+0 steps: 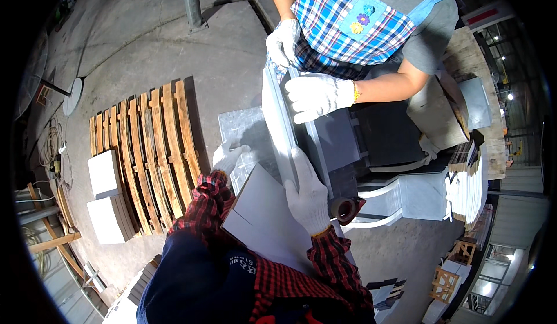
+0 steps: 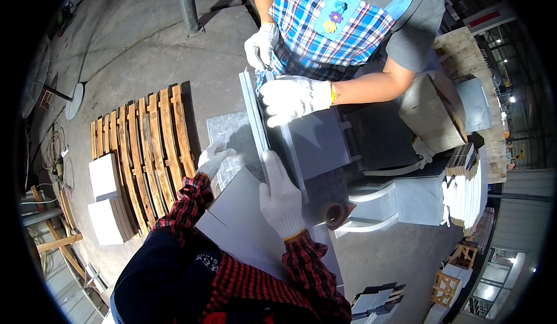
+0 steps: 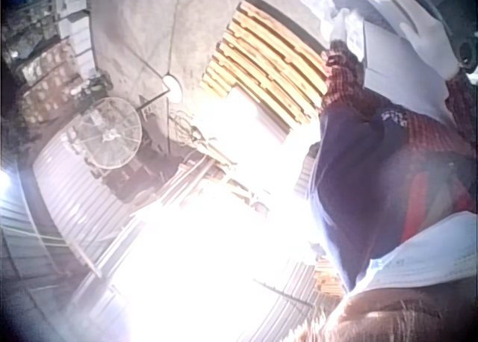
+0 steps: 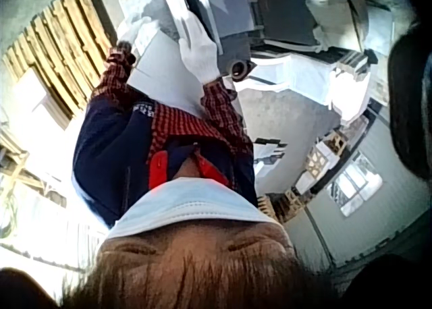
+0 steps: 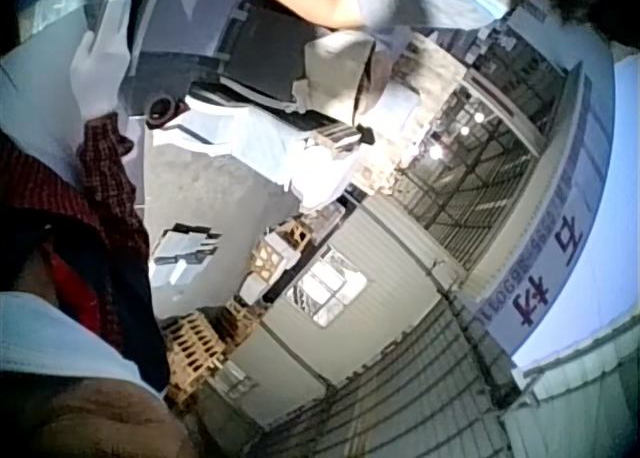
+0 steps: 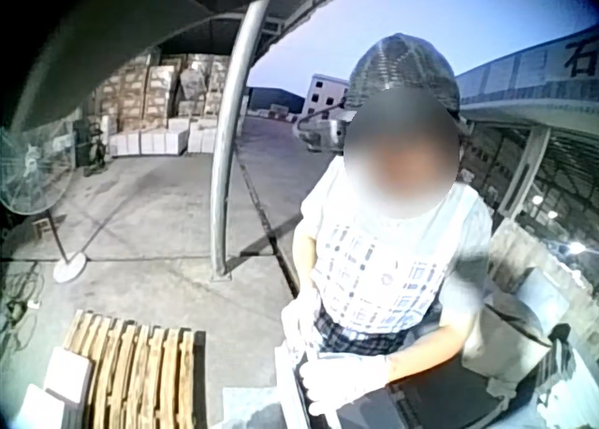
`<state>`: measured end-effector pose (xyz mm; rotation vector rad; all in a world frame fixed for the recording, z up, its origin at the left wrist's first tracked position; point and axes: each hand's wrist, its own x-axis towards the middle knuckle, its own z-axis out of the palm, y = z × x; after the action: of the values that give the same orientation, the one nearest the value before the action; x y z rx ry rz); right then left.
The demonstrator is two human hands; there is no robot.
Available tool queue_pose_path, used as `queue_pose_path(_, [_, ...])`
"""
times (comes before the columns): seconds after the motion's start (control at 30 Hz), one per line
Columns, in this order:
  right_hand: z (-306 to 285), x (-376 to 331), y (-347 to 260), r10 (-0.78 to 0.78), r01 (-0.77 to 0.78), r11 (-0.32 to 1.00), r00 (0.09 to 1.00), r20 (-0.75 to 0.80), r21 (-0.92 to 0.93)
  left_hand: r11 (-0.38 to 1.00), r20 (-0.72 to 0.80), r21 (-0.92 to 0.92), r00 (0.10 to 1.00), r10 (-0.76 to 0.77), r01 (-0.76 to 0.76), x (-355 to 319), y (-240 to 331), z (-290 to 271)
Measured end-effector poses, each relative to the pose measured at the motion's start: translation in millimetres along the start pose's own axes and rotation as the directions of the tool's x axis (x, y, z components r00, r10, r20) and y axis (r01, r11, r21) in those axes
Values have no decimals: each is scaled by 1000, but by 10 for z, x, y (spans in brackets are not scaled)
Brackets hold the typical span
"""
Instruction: The person aligns and joins two rectangular panels with a coworker, pressing the edges together. They then pick up another panel and place it on the work surface.
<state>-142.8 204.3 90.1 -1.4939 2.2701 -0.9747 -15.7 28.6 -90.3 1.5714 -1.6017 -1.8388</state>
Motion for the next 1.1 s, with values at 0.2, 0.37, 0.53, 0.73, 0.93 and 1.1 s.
queue_pose_path(0.2, [32, -8, 4, -29, 29, 1000, 1000, -1, 5, 1000, 6, -2, 1000, 27, -27, 79, -134, 36])
queue_pose_path(0.37, [24, -13, 10, -22, 22, 1000, 1000, -2, -8, 999, 9, 32, 1000, 28, -28, 58, -86, 31])
queue_pose_path(0.53, [26, -21, 25, -32, 32, 999, 999, 0, -13, 1000, 9, -6, 1000, 20, -20, 58, -126, 24])
queue_pose_path(0.73, [32, -20, 27, -12, 12, 1000, 1000, 17, 8, 999, 19, -35, 1000, -1, 1, 49, -145, 5])
queue_pose_path(0.93, [40, -18, 33, -7, 7, 1000, 1000, 29, 0, 1000, 25, -25, 1000, -19, 19, 27, -121, -19])
queue_pose_path(1.1, [46, -21, 26, -7, 7, 1000, 1000, 27, -2, 1000, 47, 16, 999, -1, 1, -22, -49, -26])
